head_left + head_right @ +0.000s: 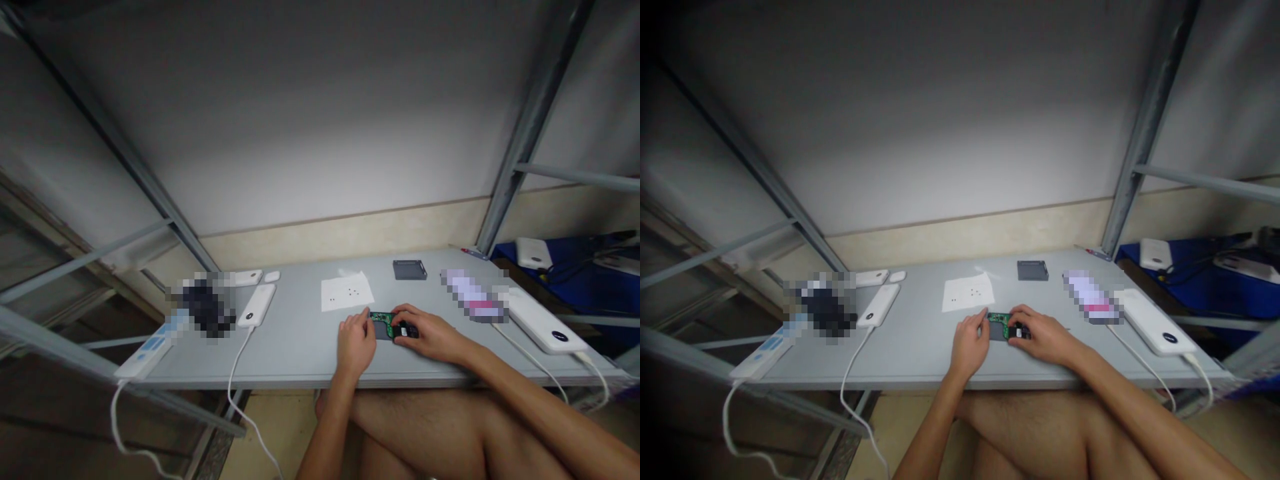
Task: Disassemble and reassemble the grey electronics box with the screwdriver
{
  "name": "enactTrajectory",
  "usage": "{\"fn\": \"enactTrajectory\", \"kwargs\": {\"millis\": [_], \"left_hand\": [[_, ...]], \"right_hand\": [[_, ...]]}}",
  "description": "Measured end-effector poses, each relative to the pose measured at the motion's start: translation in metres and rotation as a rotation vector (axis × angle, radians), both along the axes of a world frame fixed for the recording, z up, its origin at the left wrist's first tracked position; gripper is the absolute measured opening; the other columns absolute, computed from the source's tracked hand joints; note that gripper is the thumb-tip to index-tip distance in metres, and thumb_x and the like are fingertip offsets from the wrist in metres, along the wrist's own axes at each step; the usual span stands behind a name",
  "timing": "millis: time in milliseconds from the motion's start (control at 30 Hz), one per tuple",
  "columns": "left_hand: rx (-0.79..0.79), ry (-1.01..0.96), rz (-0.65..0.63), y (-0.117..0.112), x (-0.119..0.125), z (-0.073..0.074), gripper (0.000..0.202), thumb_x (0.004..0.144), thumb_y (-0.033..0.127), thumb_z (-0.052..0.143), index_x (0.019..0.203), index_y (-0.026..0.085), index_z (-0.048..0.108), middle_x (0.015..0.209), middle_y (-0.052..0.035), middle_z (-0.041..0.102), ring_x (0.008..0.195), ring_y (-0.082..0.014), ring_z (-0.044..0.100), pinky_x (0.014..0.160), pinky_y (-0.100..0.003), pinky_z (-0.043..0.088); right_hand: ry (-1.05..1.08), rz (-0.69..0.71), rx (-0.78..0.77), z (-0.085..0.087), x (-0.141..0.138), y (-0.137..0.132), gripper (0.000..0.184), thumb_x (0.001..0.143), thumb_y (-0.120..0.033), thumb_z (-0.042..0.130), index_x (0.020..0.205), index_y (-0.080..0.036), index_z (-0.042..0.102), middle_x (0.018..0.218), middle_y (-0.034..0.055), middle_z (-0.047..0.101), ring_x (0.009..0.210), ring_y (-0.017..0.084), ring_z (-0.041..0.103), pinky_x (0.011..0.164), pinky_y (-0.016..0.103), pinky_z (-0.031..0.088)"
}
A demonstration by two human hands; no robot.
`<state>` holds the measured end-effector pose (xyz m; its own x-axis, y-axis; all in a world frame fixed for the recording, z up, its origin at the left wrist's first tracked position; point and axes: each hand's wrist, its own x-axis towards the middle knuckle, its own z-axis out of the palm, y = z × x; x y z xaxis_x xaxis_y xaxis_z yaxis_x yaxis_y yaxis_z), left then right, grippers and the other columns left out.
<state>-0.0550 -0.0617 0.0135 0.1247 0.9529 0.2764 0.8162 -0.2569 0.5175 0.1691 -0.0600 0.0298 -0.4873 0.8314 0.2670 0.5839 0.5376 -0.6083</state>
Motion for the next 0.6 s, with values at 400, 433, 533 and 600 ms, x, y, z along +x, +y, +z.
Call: {"fn": "enactTrajectory", "kwargs": {"millis": [400,433,533,600], "left_hand": [[0.209,-0.386,0.26,0.027,-0.025,-0.014,0.037,0.098,0.017,0.04,0.11,0.02,0.075,0.105,-0.0082,0.077,0.098,-0.0236,0.071,0.092,-0.038,0.056],[0.221,-0.377,0.279,0.03,-0.036,-0.011,0.037,0.095,0.015,0.041,0.106,0.02,0.075,0.103,-0.0087,0.077,0.098,-0.025,0.07,0.094,-0.041,0.055],[0.261,-0.223,0.323,0.038,-0.074,-0.002,0.033,0.094,0.017,0.045,0.11,0.02,0.074,0.111,-0.0117,0.073,0.113,-0.0303,0.063,0.105,-0.048,0.048],[0.228,-0.023,0.31,0.039,-0.093,0.0,0.035,0.095,0.02,0.047,0.121,0.019,0.071,0.121,-0.0133,0.071,0.118,-0.032,0.059,0.105,-0.05,0.048]], "right_hand": [[0.114,-0.347,0.43,0.04,-0.014,0.015,0.027,0.103,-0.037,0.05,0.115,-0.025,0.07,0.101,0.0109,0.057,0.101,0.029,0.056,0.091,0.046,0.047],[0.093,-0.326,0.424,0.043,-0.018,0.014,0.026,0.103,-0.038,0.052,0.115,-0.026,0.072,0.097,0.01,0.058,0.097,0.029,0.056,0.089,0.045,0.047],[0.135,-0.185,0.316,0.046,-0.032,0.012,0.026,0.104,-0.034,0.051,0.117,-0.024,0.071,0.094,0.0082,0.065,0.092,0.025,0.06,0.086,0.041,0.048],[0.203,-0.126,0.226,0.045,-0.04,0.014,0.025,0.104,-0.033,0.052,0.118,-0.023,0.071,0.099,0.0078,0.069,0.095,0.024,0.064,0.088,0.038,0.049]]}}
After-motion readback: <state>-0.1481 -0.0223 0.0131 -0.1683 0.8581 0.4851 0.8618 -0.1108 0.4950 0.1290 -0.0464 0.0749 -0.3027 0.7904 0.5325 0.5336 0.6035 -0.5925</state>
